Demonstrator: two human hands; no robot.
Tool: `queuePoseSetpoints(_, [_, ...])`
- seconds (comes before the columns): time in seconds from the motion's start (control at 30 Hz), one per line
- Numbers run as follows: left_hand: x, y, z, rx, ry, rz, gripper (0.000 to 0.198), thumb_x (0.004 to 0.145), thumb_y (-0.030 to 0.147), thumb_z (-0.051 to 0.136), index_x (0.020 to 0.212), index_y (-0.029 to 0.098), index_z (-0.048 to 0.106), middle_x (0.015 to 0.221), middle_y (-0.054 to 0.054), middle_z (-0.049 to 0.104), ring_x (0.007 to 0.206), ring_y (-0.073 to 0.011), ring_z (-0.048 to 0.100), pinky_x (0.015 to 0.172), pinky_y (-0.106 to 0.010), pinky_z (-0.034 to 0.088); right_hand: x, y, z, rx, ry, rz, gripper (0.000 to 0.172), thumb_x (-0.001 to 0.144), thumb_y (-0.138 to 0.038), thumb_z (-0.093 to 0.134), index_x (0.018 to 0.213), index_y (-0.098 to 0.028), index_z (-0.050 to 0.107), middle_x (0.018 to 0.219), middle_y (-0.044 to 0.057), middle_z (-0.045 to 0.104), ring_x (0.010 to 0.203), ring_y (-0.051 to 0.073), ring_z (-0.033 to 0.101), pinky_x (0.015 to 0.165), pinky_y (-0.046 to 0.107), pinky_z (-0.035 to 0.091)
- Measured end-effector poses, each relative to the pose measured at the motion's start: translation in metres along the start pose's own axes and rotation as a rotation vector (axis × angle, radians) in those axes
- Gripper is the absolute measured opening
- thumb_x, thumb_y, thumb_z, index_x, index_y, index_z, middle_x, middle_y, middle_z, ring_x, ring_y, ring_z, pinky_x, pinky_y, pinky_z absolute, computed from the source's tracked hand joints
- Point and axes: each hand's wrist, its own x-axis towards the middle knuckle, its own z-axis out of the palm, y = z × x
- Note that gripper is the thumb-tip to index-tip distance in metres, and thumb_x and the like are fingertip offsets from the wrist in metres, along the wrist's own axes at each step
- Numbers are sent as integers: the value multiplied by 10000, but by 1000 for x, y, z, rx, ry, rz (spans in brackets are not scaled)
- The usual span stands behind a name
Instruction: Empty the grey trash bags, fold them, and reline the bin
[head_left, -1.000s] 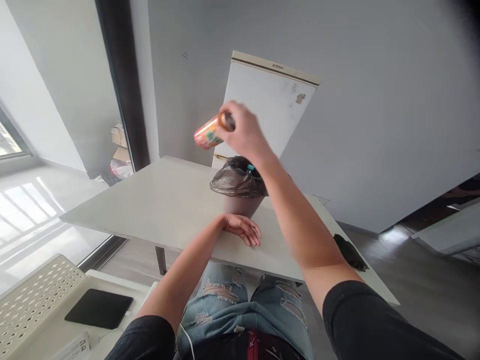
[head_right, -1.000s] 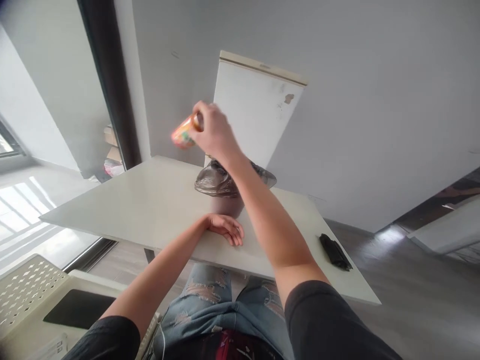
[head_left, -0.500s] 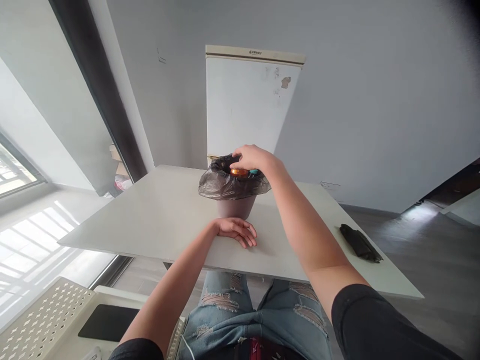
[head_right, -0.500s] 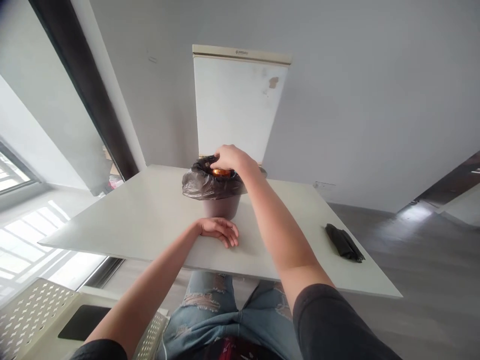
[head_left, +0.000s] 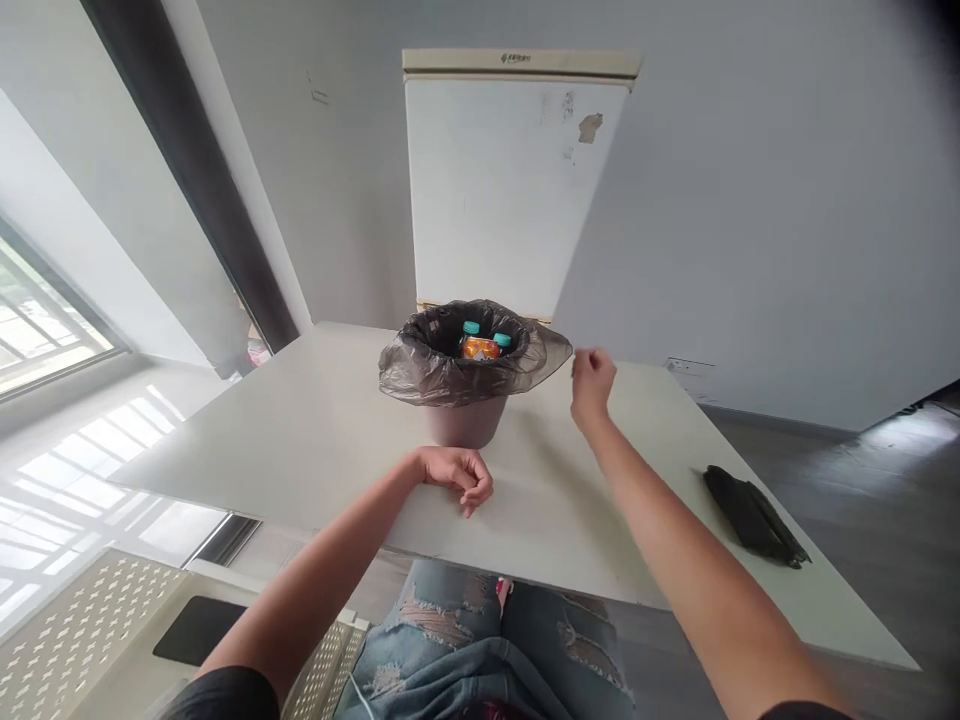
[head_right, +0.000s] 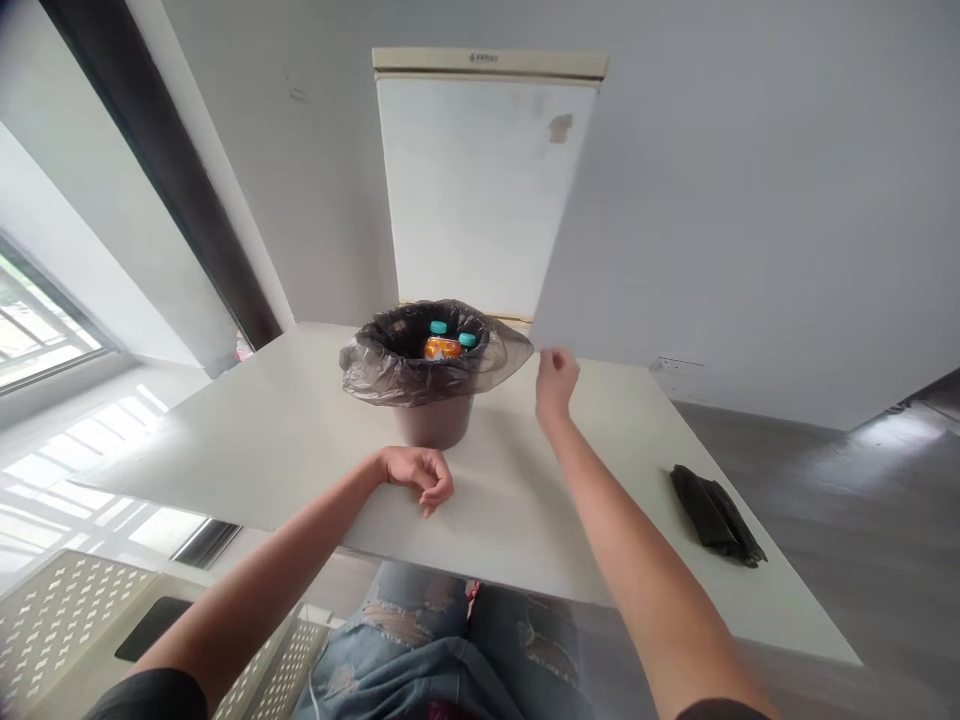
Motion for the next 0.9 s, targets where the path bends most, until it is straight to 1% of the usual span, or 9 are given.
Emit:
queuePoseSetpoints(0.13, [37,4,11,36,-136,-47,292,807,272,726,556,209,590,554,-18,453,501,-149,462,509,-299,459,-25,54,33,3,-253,58,349,961,-427,422,686,-261,285,657,0,450,661,185,457,606,303,423])
queuePoseSetpoints(0.23, [66,7,5,29,-232,-45,252,735,205,645,512,220,529,521,-5,393,432,-129,348,420,-293,284,-30,69,49,2,-379,49,405,955,-484,459,646,-254,337,622,8,469,646,188,466,590,307,416])
queuePoseSetpoints(0.33, [68,16,-12,131,-176,10,220,701,183,602,502,222,516,491,0,376,428,-125,304,415,-289,238,-28,77,56,7,-447,43,427,973,-523,457,649,-253,390,621,23,508,638,201,484,582,323,422])
queuePoseSetpoints(0.43, [26,27,-21,295,-87,-104,117,712,162,570,622,213,624,524,-6,510,475,-136,419,439,-260,307,-27,88,57,68,-475,22,423,982,-565,474,695,-254,476,669,33,569,659,212,515,604,336,443])
queuePoseSetpoints(0.57, [-80,33,-5,337,66,-248,286,755,91,599,985,193,735,754,-16,752,531,-130,543,506,-233,432,-30,105,63,262,-498,36,407,935,-608,581,808,-222,604,711,35,624,700,219,578,644,341,484])
queuePoseSetpoints(0.67, [-147,32,9,285,430,-160,164,887,177,637,1028,163,719,816,-64,779,484,-98,481,456,-223,373,-30,110,70,367,-488,16,445,891,-588,683,1084,-187,696,969,100,756,910,271,691,763,385,570])
queuePoseSetpoints(0.73, [-164,32,12,336,882,-10,210,978,281,634,1147,165,679,875,-79,779,513,-93,505,481,-223,397,-27,105,72,448,-434,-44,650,872,-582,752,1380,-196,624,1300,164,736,1168,313,698,917,442,601])
queuePoseSetpoints(0.83, [-152,35,7,472,1470,262,802,964,377,740,1642,272,324,1013,-64,789,767,-169,686,639,-263,552,-19,81,64,568,-380,-156,1170,834,-614,833,1737,-277,171,1608,188,562,1442,329,595,1145,518,538])
queuePoseSetpoints(0.9, [-136,42,0,588,1557,379,1179,897,385,833,1740,354,9,1237,-98,774,1029,-224,735,843,-353,623,-8,54,52,598,-402,-210,1322,845,-629,835,1757,-339,-77,1615,157,574,1447,319,607,1198,539,507])
